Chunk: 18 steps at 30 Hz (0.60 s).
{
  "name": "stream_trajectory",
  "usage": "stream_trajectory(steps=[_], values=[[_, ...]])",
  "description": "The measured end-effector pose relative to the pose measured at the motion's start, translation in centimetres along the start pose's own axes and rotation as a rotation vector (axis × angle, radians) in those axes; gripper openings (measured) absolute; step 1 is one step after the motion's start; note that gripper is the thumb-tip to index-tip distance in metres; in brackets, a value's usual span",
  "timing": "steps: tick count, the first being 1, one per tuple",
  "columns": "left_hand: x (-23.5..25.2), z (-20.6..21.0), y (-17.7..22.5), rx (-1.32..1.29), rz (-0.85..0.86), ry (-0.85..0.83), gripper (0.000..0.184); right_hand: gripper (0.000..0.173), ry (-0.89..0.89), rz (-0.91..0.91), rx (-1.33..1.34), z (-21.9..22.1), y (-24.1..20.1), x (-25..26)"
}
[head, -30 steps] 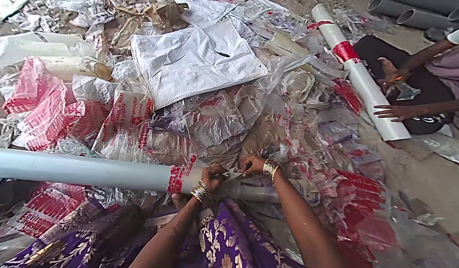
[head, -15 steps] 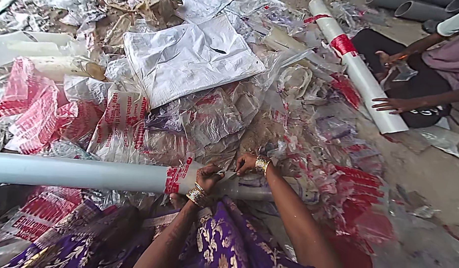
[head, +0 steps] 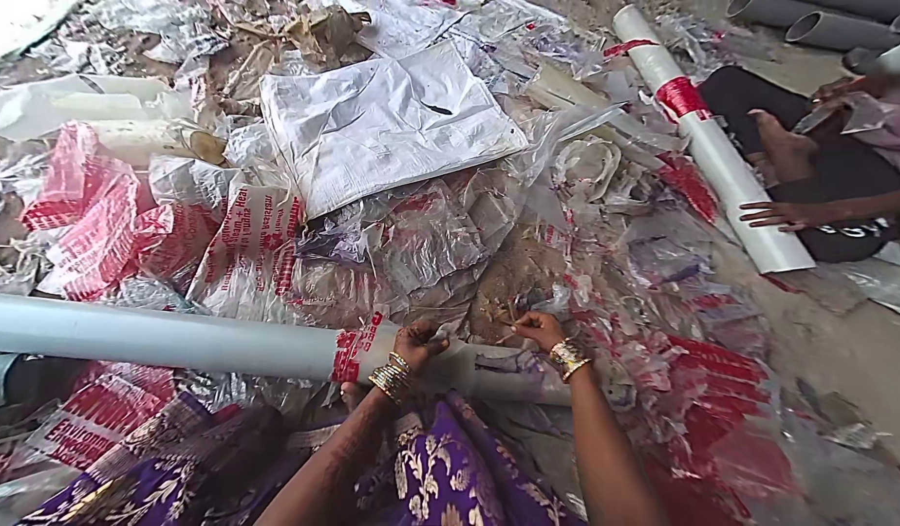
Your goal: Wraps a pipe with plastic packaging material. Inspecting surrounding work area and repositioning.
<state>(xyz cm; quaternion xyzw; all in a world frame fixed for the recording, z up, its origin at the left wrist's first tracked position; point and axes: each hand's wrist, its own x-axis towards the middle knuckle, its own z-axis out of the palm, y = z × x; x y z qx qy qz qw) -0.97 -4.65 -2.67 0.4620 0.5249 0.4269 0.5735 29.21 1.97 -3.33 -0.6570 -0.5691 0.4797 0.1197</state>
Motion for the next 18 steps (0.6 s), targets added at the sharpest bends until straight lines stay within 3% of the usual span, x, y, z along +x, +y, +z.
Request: stream_trajectory(steps=[3, 5, 7, 9, 13, 16, 18], values=[[0.4, -0.4, 2.2, 0.249, 0.006, -0.213, 0.043, 0.022, 0.396, -0.064, 0.085, 1.5, -0.6, -3.3], [0.0, -0.2, 3.7, 0.391, 0.041, -0.321, 0.064, 0.021, 0.519, -0.118, 0.096, 4.4, -1.5, -4.4], [-1.0, 0.1, 5.0, 0.491, 0.05, -0.383, 0.065, 0.023, 0.542, -0.152, 0.039, 7.6, -2.3, -4.7], [-2.7, 0.2, 6.3, 0.552, 0.143, -0.405, 0.051, 0.026, 0.547, -0.15, -0.116, 9.6, -3.1, -4.7], [-6.6, -0.4, 3.8, 0.781, 0.698, -0.16, 0.02, 0.028, 0.61, -0.119, -0.305, 11.0, -3.4, -4.4], [-8.9, -2.6, 0.7, 1.086, 0.733, 0.037, 0.018, 0.035, 0.659, -0.107, -0.331, 11.3, -3.4, -4.5], [-8.9, -3.8, -0.5, 1.2, 0.621, 0.082, 0.046, 0.05, 0.631, -0.071, -0.342, 11.1, -3.5, -4.7]])
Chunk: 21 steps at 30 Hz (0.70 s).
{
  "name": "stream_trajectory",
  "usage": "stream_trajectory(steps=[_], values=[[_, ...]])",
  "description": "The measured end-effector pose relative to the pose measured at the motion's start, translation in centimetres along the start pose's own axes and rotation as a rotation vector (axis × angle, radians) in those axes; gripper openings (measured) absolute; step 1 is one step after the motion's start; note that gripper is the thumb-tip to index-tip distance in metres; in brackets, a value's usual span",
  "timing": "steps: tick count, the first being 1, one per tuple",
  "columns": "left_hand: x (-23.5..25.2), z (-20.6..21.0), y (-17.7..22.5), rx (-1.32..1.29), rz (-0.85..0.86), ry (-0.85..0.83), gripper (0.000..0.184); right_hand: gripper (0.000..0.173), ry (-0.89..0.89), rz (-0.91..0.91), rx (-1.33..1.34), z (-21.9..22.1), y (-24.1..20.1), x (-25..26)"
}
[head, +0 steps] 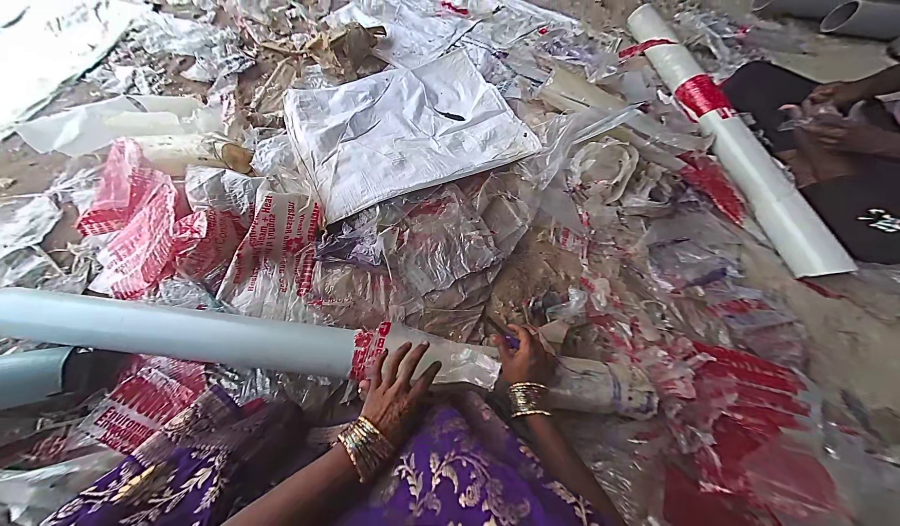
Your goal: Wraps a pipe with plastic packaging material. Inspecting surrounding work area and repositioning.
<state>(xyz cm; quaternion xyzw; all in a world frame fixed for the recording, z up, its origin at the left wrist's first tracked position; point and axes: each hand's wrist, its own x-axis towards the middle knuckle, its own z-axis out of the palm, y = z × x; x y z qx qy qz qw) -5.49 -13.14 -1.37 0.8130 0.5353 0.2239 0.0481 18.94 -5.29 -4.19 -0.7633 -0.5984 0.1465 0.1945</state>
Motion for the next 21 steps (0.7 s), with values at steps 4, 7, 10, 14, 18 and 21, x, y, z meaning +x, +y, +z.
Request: stream_trajectory(steps=[4, 7, 10, 14, 18, 21], values=[[1.1, 1.5, -1.9, 0.085, -0.005, -0.086, 0.062, 0.073, -0.031, -0.018, -0.011, 0.1, 0.2, 0.1], [2.6, 2.1, -3.3, 0.06, 0.104, -0.105, 0.053, 0.071, -0.069, -0.01, -0.077, -0.3, -0.1, 0.2], [2.8, 2.4, -4.5, 0.035, 0.224, -0.153, 0.036, 0.066, -0.088, -0.019, -0.121, -0.2, -0.3, 0.0], [4.1, 1.9, -5.3, -0.114, 0.156, -0.385, 0.034, 0.058, -0.092, -0.033, -0.175, -0.3, -0.5, -0.2], [7.4, 0.1, -4.5, -0.152, -0.126, -0.674, 0.043, 0.054, -0.139, -0.007, -0.202, -0.4, -0.5, 0.0], [11.0, -1.3, -4.0, -0.122, -0.401, -0.943, 0.054, 0.055, -0.122, -0.009, -0.213, -0.2, -0.5, 0.0]])
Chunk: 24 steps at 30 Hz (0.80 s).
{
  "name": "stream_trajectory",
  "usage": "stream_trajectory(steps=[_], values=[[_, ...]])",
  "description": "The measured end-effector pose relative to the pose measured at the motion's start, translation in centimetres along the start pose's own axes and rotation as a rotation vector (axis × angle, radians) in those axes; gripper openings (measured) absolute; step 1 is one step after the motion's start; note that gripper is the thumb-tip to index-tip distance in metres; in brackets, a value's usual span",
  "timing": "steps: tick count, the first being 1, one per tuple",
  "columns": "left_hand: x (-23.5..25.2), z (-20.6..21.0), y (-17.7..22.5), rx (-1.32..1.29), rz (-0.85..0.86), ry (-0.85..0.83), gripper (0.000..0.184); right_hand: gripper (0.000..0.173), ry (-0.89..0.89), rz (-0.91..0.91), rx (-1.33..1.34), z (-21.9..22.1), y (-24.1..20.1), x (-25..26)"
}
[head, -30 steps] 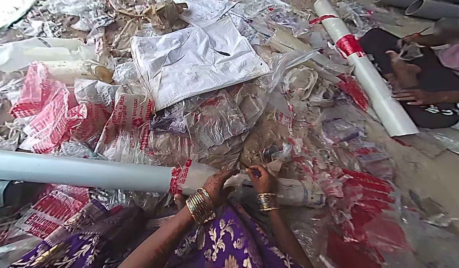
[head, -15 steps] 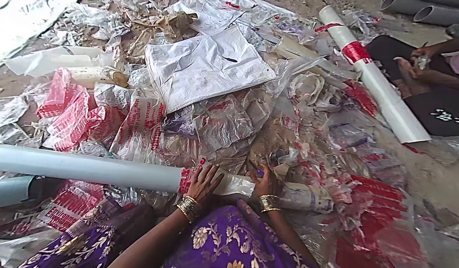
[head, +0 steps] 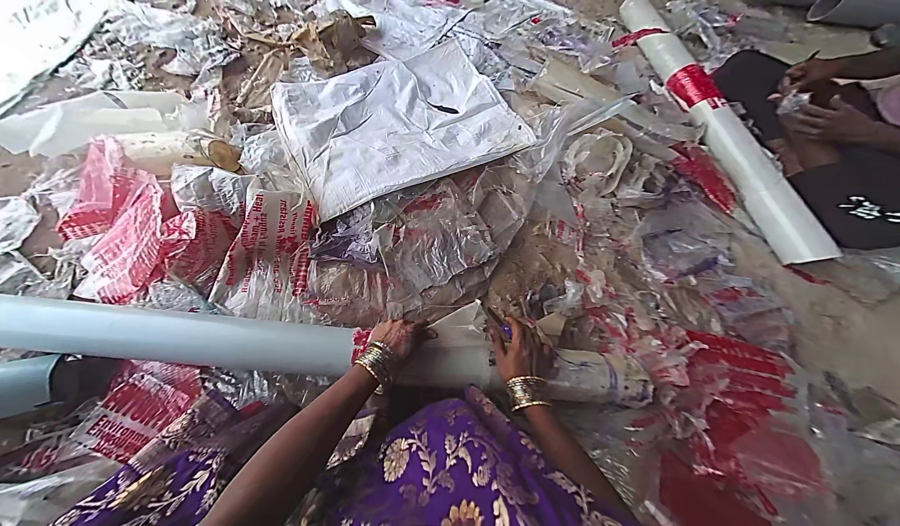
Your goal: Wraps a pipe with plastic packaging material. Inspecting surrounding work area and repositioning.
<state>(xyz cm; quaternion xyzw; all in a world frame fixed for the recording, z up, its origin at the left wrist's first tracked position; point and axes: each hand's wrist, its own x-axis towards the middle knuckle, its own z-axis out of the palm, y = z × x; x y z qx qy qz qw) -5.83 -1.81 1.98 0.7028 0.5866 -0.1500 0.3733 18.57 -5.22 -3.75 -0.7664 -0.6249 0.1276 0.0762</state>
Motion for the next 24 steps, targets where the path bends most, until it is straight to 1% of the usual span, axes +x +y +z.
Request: stream_trajectory(steps=[1, 3, 5, 8, 9, 10, 11, 12, 13, 14, 15, 16, 17, 20, 22, 24], values=[[0.6, -0.6, 0.1, -0.02, -0.038, -0.015, 0.056, 0.054, 0.001, -0.001, 0.0, 0.0, 0.0, 0.0], [2.8, -1.4, -0.2, -0.077, -0.059, -0.017, 0.055, 0.053, 0.005, -0.001, -0.001, 0.1, 0.1, -0.2], [5.6, -1.9, -0.9, -0.131, -0.059, -0.085, 0.057, 0.055, -0.007, 0.007, -0.004, 0.2, 0.1, -0.3], [8.9, -2.1, -1.9, -0.1, -0.06, -0.187, 0.06, 0.056, 0.005, 0.006, -0.005, 0.3, 0.2, -0.3], [9.1, -2.1, -1.9, -0.109, -0.049, -0.179, 0.059, 0.055, 0.012, 0.005, -0.003, 0.3, 0.2, -0.3], [8.8, -1.9, -1.9, -0.141, -0.034, -0.131, 0.056, 0.055, 0.016, 0.006, -0.005, 0.4, 0.2, -0.3], [8.1, -1.6, -1.8, -0.174, -0.008, -0.027, 0.052, 0.055, 0.024, 0.006, -0.003, 0.4, 0.2, -0.3], [6.9, -1.2, -1.5, -0.153, 0.029, 0.106, 0.053, 0.054, 0.029, 0.004, 0.003, 0.3, 0.2, -0.4], [5.6, -0.7, -1.0, -0.068, 0.1, 0.267, 0.05, 0.054, 0.033, 0.0, 0.007, 0.2, 0.1, -0.4], [4.6, 0.4, -0.8, 0.057, 0.229, 0.485, 0.038, 0.054, 0.034, -0.004, 0.014, 0.2, 0.1, -0.4], [4.4, 1.6, -0.7, 0.186, 0.381, 0.706, 0.02, 0.053, 0.051, -0.017, 0.025, 0.3, 0.1, -0.5], [4.2, 2.3, -0.4, 0.263, 0.457, 0.79, 0.013, 0.053, 0.064, -0.026, 0.033, 0.4, 0.2, -0.6], [3.9, 2.7, 0.1, 0.254, 0.442, 0.737, 0.019, 0.053, 0.066, -0.029, 0.036, 0.4, 0.2, -0.7], [3.5, 2.2, 0.9, 0.161, 0.276, 0.451, 0.029, 0.052, 0.075, -0.022, 0.036, 0.3, 0.2, -0.5], [3.0, 1.8, 1.1, 0.129, 0.179, 0.245, 0.045, 0.05, 0.086, -0.02, 0.04, 0.4, 0.2, -0.5], [3.1, 1.8, 0.6, 0.097, 0.143, 0.118, 0.065, 0.051, 0.084, -0.024, 0.041, 0.4, 0.2, -0.5]])
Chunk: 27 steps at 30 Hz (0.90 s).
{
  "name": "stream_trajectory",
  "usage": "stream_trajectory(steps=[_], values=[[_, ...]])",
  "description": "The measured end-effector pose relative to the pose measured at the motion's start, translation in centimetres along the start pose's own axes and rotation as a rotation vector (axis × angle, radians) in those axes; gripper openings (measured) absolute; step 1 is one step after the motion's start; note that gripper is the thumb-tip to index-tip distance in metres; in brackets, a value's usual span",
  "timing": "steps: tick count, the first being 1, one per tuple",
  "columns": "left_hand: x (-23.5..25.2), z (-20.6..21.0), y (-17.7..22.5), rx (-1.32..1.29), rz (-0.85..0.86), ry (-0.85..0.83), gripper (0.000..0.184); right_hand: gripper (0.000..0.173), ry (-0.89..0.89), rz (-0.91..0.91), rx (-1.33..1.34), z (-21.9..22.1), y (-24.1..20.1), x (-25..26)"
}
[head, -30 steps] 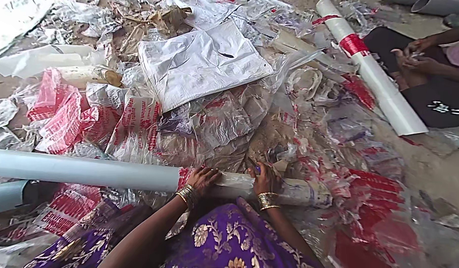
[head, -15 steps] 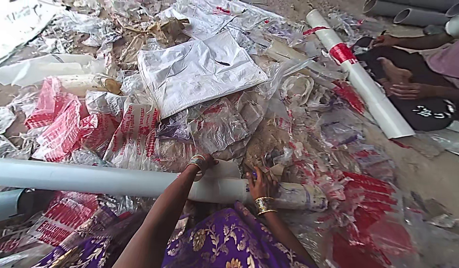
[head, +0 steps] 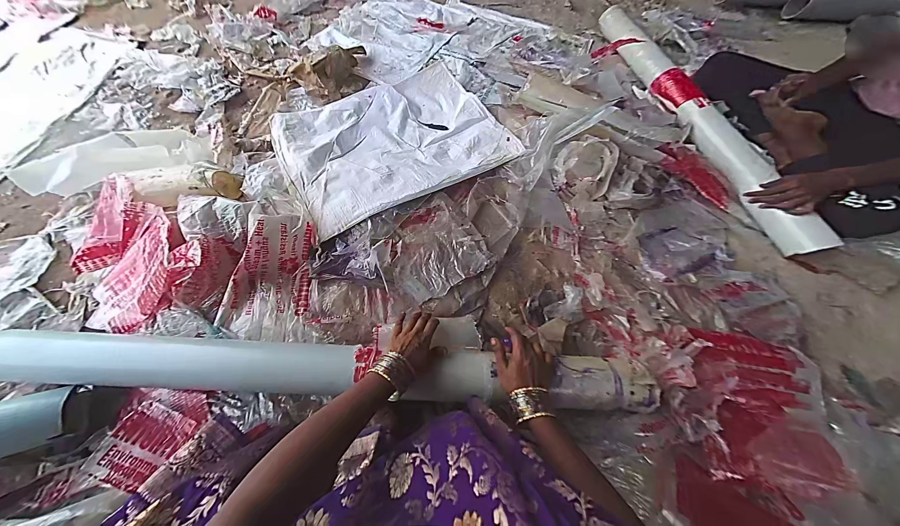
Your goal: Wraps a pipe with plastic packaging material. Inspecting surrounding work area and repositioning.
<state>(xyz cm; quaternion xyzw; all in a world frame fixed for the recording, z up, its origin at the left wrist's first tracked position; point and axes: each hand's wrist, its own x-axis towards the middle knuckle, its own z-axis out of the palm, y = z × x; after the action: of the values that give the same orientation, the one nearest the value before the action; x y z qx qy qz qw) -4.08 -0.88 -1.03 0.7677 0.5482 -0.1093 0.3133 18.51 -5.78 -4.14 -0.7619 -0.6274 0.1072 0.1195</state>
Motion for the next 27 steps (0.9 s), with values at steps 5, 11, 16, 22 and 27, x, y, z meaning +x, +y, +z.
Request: stream_trajectory(steps=[5, 11, 16, 22, 27], values=[[1.8, -0.5, -0.8, 0.01, 0.011, -0.134, 0.082, 0.052, -0.041, 0.019, -0.016, -0.2, 0.0, 0.1], [0.7, -2.9, 1.2, 0.106, -0.004, -0.226, 0.066, 0.046, 0.078, -0.003, 0.089, -0.1, 0.2, -0.1], [-1.1, -2.2, 0.5, 0.155, 0.133, 0.06, 0.057, 0.043, 0.306, 0.063, 0.421, -0.4, 0.7, 0.8], [-2.8, -1.1, 2.6, 0.108, 0.129, 0.189, 0.049, 0.041, 0.372, 0.05, 0.477, -2.2, 0.3, 4.8], [-3.9, -0.1, 3.5, 0.071, 0.042, 0.021, 0.05, 0.042, 0.157, 0.073, 0.272, 0.1, -0.1, 4.7]])
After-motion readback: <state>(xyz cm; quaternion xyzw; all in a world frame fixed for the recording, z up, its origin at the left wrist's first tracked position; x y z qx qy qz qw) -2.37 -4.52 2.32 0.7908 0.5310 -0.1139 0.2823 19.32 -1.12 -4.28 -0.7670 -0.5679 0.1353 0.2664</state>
